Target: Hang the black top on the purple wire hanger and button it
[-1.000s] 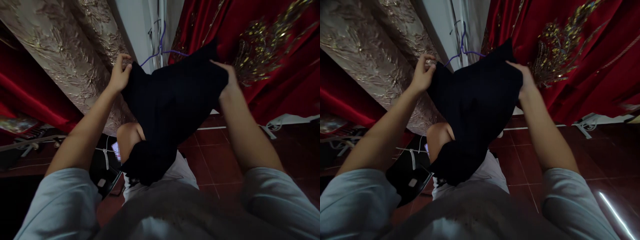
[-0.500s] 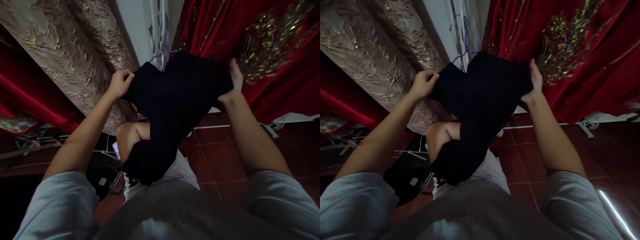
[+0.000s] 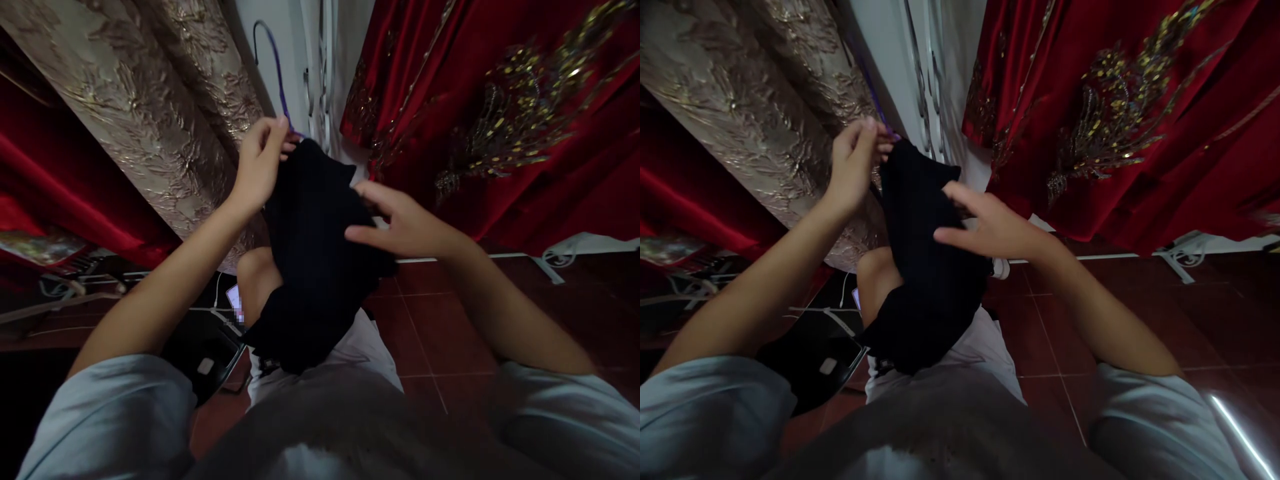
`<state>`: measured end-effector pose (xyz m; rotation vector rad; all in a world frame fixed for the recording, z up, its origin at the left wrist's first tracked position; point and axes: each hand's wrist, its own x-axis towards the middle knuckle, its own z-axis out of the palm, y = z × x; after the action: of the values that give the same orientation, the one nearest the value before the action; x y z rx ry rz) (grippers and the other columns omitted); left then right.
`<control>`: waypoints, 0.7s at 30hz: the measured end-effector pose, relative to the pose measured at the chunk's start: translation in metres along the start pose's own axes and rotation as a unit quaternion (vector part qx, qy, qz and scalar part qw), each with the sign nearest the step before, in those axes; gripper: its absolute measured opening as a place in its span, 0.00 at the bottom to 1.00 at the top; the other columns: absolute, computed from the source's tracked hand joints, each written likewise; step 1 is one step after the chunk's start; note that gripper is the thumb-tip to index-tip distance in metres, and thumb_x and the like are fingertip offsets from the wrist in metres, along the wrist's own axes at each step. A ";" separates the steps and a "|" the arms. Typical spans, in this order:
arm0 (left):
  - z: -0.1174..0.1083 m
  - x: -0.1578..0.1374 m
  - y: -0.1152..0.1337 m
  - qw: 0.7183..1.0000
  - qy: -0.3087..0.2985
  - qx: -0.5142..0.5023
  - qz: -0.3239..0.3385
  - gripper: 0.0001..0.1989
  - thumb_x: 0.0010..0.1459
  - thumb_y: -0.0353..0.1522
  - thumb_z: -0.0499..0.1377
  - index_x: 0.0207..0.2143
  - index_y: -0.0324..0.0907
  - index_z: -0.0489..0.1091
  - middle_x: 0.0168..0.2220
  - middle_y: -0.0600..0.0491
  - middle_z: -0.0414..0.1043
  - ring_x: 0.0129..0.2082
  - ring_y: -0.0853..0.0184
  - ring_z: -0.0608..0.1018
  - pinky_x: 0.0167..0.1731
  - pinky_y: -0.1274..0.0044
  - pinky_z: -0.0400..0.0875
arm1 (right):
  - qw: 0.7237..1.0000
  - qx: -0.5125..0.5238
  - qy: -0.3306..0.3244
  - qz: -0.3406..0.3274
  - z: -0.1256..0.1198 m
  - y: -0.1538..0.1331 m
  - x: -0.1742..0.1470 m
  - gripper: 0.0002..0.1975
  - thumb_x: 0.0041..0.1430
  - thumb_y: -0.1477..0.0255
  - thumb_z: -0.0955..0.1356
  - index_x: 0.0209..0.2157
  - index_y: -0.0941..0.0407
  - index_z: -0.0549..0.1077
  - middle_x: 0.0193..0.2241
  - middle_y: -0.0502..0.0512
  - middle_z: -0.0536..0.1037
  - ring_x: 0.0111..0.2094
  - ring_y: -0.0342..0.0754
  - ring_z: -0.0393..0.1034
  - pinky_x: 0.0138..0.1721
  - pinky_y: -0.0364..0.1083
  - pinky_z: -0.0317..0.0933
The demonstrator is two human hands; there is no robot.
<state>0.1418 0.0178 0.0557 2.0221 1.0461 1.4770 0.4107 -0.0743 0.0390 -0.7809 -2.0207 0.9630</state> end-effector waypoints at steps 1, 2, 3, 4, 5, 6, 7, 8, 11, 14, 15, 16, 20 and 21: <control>0.001 -0.008 0.004 0.999 -0.024 -0.013 -0.038 0.21 0.68 0.54 0.56 0.46 0.47 0.69 0.42 0.51 0.76 0.44 0.60 0.78 0.42 0.66 0.75 | 0.998 -0.028 -0.055 -0.018 0.007 -0.004 -0.001 0.19 0.54 0.58 0.77 0.46 0.47 0.78 0.43 0.51 0.79 0.48 0.56 0.74 0.52 0.54 0.70; 0.001 -0.017 0.008 0.996 -0.048 -0.017 -0.069 0.20 0.68 0.52 0.57 0.48 0.47 0.68 0.42 0.51 0.76 0.44 0.59 0.79 0.42 0.66 0.76 | 0.994 -0.040 -0.095 -0.037 0.011 -0.006 0.000 0.20 0.53 0.57 0.77 0.46 0.47 0.79 0.44 0.51 0.80 0.47 0.55 0.74 0.52 0.53 0.70; -0.001 -0.025 0.012 0.994 -0.069 -0.014 -0.088 0.19 0.67 0.49 0.59 0.50 0.46 0.67 0.42 0.50 0.76 0.44 0.58 0.80 0.42 0.66 0.76 | 0.990 -0.042 -0.124 -0.050 0.012 -0.007 0.002 0.19 0.54 0.56 0.77 0.46 0.47 0.79 0.44 0.51 0.80 0.47 0.55 0.75 0.52 0.53 0.70; -0.005 -0.033 0.015 0.991 -0.089 -0.005 -0.099 0.18 0.67 0.47 0.59 0.51 0.45 0.68 0.42 0.49 0.76 0.44 0.58 0.80 0.42 0.66 0.77 | 0.987 -0.043 -0.141 -0.058 0.012 -0.006 0.005 0.18 0.56 0.56 0.76 0.46 0.46 0.79 0.45 0.51 0.80 0.47 0.54 0.75 0.52 0.53 0.70; -0.010 -0.039 0.020 0.989 -0.108 0.006 -0.104 0.16 0.68 0.44 0.59 0.51 0.44 0.69 0.41 0.49 0.76 0.43 0.59 0.81 0.41 0.66 0.77 | 0.987 -0.047 -0.139 -0.061 0.009 -0.002 0.009 0.17 0.57 0.56 0.75 0.47 0.46 0.79 0.46 0.50 0.80 0.48 0.54 0.75 0.54 0.53 0.69; -0.016 -0.045 0.024 0.986 -0.127 0.016 -0.108 0.14 0.68 0.42 0.59 0.49 0.43 0.70 0.40 0.49 0.76 0.41 0.59 0.81 0.40 0.67 0.78 | 0.990 -0.055 -0.117 -0.061 0.006 0.003 0.013 0.16 0.59 0.57 0.75 0.47 0.46 0.79 0.47 0.51 0.80 0.50 0.54 0.74 0.56 0.53 0.68; -0.023 -0.049 0.028 0.983 -0.146 0.022 -0.114 0.13 0.67 0.40 0.58 0.48 0.42 0.71 0.38 0.49 0.76 0.40 0.60 0.81 0.39 0.68 0.78 | 0.993 -0.068 -0.072 -0.059 0.001 0.011 0.017 0.16 0.59 0.57 0.74 0.47 0.47 0.79 0.49 0.52 0.79 0.53 0.55 0.73 0.58 0.54 0.66; -0.030 -0.052 0.033 0.979 -0.166 0.026 -0.117 0.11 0.67 0.37 0.59 0.47 0.42 0.72 0.37 0.49 0.75 0.38 0.61 0.81 0.38 0.69 0.78 | 0.995 -0.081 -0.013 -0.057 -0.003 0.020 0.022 0.17 0.58 0.58 0.75 0.48 0.47 0.78 0.51 0.54 0.78 0.56 0.56 0.71 0.60 0.56 0.65; -0.052 -0.056 0.043 0.970 -0.214 0.035 -0.111 0.09 0.64 0.34 0.60 0.46 0.43 0.74 0.33 0.50 0.76 0.35 0.62 0.80 0.35 0.71 0.77 | 0.986 -0.079 0.146 -0.033 -0.012 0.053 0.033 0.24 0.51 0.58 0.79 0.49 0.49 0.77 0.57 0.56 0.74 0.61 0.59 0.65 0.62 0.57 0.62; -0.069 -0.050 0.039 0.971 -0.213 0.036 -0.098 0.10 0.62 0.36 0.63 0.45 0.45 0.76 0.33 0.50 0.78 0.32 0.62 0.80 0.32 0.71 0.75 | 0.989 0.067 0.111 0.075 -0.012 0.080 0.036 0.20 0.51 0.56 0.78 0.40 0.53 0.79 0.46 0.56 0.79 0.51 0.54 0.71 0.53 0.51 0.68; -0.074 -0.047 0.034 0.976 -0.192 0.033 -0.095 0.10 0.61 0.37 0.64 0.45 0.45 0.76 0.34 0.49 0.79 0.32 0.62 0.80 0.32 0.70 0.75 | 0.983 0.123 0.079 0.113 -0.011 0.086 0.037 0.19 0.53 0.54 0.77 0.36 0.54 0.79 0.39 0.55 0.80 0.44 0.51 0.73 0.47 0.48 0.69; -0.078 -0.043 0.027 0.982 -0.162 0.029 -0.093 0.11 0.60 0.37 0.65 0.44 0.45 0.77 0.35 0.49 0.80 0.33 0.61 0.81 0.32 0.69 0.75 | 0.974 0.170 0.059 0.141 -0.011 0.089 0.038 0.18 0.55 0.53 0.76 0.33 0.55 0.79 0.34 0.54 0.80 0.37 0.48 0.73 0.42 0.46 0.69; -0.083 -0.027 -0.006 0.997 -0.040 0.033 -0.061 0.14 0.56 0.40 0.68 0.44 0.47 0.75 0.40 0.50 0.80 0.41 0.58 0.80 0.44 0.62 0.76 | 0.952 0.242 0.134 0.129 -0.020 0.081 0.061 0.17 0.59 0.54 0.73 0.33 0.55 0.75 0.28 0.50 0.79 0.29 0.43 0.71 0.36 0.43 0.67; -0.082 -0.027 -0.011 0.998 -0.017 0.053 -0.034 0.14 0.60 0.43 0.65 0.46 0.47 0.74 0.44 0.50 0.79 0.45 0.57 0.78 0.49 0.59 0.74 | 0.944 0.257 0.167 0.125 -0.025 0.075 0.071 0.16 0.61 0.55 0.71 0.34 0.55 0.74 0.28 0.49 0.79 0.29 0.43 0.71 0.39 0.43 0.69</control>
<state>0.0576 -0.0031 0.0595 2.0549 1.1883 1.3746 0.4088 0.0290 0.0141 -0.8463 -1.3156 1.3293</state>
